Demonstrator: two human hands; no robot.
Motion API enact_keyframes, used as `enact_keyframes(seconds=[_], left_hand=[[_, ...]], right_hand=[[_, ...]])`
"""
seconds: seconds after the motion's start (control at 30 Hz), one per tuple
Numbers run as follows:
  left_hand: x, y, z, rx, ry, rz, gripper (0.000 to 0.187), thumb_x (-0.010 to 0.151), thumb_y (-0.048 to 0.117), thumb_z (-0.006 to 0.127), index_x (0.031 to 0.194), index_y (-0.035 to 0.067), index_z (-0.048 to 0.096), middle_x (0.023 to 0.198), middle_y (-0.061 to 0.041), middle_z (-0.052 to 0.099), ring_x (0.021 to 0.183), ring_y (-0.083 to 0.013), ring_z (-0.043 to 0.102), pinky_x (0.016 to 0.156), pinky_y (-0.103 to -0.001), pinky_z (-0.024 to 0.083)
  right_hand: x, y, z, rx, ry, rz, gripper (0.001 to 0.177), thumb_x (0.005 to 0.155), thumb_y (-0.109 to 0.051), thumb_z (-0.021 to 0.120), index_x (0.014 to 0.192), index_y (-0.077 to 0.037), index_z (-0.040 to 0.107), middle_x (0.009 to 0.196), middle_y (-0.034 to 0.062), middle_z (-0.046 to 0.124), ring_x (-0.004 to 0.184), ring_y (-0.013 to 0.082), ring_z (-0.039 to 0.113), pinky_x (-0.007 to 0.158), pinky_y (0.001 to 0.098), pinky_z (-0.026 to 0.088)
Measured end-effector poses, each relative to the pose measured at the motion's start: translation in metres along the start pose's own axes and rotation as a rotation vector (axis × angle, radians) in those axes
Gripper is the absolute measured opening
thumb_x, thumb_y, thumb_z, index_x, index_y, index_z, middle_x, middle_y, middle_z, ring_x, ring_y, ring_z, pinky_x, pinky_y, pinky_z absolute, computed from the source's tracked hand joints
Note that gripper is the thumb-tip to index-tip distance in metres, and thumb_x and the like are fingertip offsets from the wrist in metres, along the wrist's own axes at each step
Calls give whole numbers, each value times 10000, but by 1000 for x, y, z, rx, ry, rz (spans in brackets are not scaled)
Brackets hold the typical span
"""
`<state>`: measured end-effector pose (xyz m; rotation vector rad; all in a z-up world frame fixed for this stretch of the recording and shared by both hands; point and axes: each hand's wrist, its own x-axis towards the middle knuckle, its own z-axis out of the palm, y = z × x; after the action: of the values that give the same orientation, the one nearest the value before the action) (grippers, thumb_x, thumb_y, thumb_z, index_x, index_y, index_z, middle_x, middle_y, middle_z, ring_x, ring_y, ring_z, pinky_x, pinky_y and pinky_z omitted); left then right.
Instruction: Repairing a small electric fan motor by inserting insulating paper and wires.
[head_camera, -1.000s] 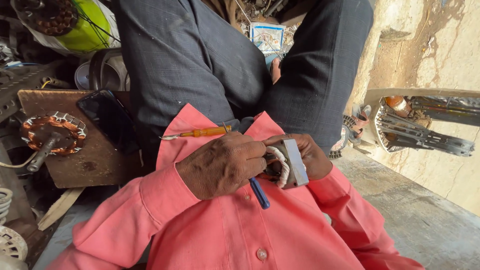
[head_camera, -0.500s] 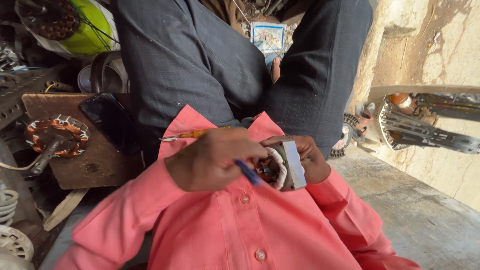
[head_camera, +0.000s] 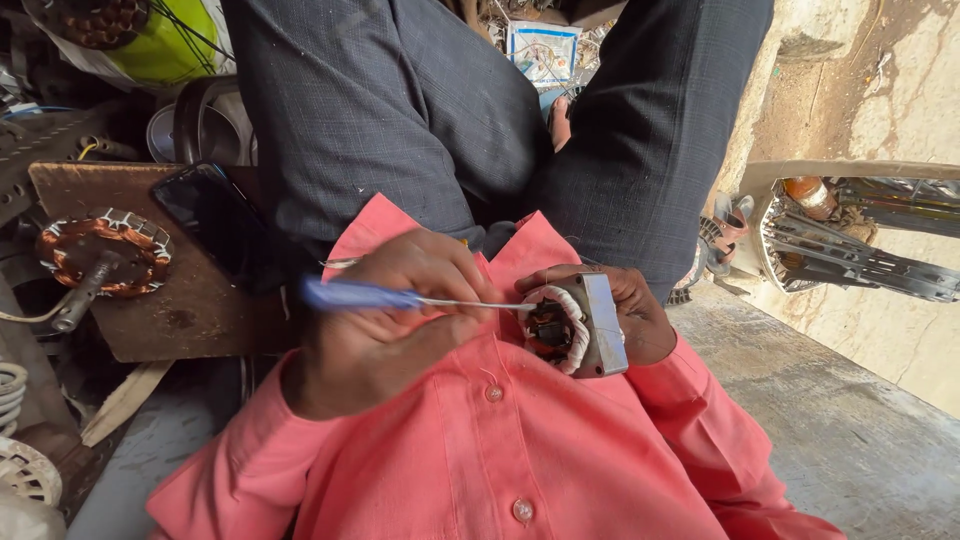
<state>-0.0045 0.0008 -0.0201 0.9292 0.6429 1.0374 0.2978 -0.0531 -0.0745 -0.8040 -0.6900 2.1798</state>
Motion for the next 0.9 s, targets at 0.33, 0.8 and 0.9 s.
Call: enact_keyframes(seconds=[0.33,0.8,0.9], left_hand=[[-3,-14,23,497,-179,338,280,890,-66,743,1118,24,609,1067,-102,680,983,-260,735,876,-343,639],[-7,-23,18,519,-246,341,329,835,-54,739,1125,18,603,1055,-123,668,974,-293,716,842,-372,615],[-5,-21,14,496,-295,352,299,807,-66,710,1076,17,608,1031,-118,659,950,-297,708,838,-375,613]], right_hand=[[-4,-3,1,47,-16,-6,574,1023,-172,677,1444,169,487,1482,330,545,1302,338,647,1132,455,540],[-7,-3,0,64,-23,-31,577,1024,-184,686,1440,168,495,1488,335,540,1305,357,645,1135,470,538],[-12,-7,3,22,42,29,549,1007,-121,685,1442,165,509,1484,332,551,1293,366,640,1123,473,537]])
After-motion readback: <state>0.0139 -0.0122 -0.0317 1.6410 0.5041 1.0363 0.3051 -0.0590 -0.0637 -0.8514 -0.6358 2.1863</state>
